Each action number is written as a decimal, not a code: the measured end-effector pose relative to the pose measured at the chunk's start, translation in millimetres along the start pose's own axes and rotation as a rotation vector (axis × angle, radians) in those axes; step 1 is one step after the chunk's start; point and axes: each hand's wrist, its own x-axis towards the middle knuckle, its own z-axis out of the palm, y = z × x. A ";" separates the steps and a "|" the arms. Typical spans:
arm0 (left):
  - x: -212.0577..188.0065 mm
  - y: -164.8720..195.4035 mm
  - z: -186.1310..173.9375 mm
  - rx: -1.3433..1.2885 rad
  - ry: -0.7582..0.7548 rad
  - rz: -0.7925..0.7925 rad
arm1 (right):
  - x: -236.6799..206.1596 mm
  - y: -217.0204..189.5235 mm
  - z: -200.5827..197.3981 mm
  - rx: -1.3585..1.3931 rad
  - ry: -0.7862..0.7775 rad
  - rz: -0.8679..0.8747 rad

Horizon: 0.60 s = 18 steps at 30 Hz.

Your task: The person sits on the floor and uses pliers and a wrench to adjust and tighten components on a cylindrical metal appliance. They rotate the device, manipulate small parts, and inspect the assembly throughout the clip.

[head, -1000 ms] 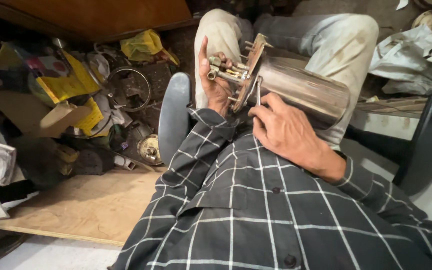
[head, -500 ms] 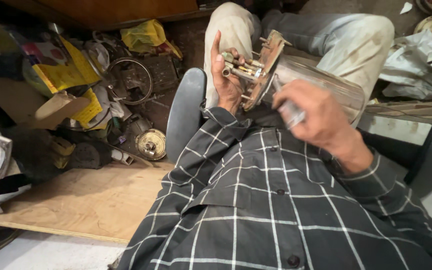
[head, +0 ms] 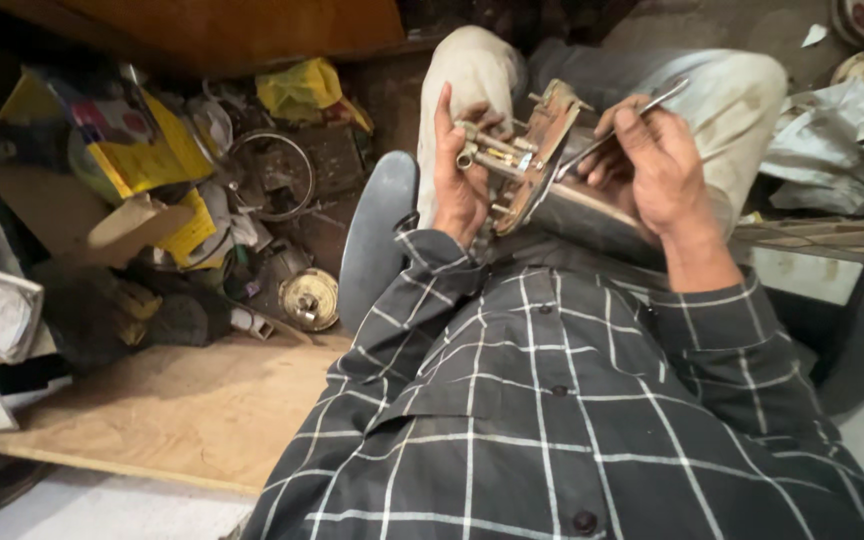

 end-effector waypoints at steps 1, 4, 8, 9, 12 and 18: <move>0.5 0.7 -1.5 -0.006 0.020 -0.029 | 0.2 1.1 0.2 0.008 0.009 0.008; 3.2 7.6 -8.4 0.085 0.015 -0.092 | 2.7 3.7 1.3 0.023 0.024 0.011; 2.7 35.0 -14.4 0.400 0.028 -0.269 | 5.1 4.1 2.8 0.006 0.031 0.011; 1.0 44.0 -13.6 0.512 0.005 -0.278 | 5.6 4.4 3.3 0.019 0.028 0.020; 6.9 75.8 -0.5 0.990 -0.046 -0.271 | 9.0 5.0 5.3 0.050 0.021 0.059; 48.4 118.2 65.6 1.927 -0.296 0.452 | 16.3 11.0 6.6 -0.046 0.013 0.032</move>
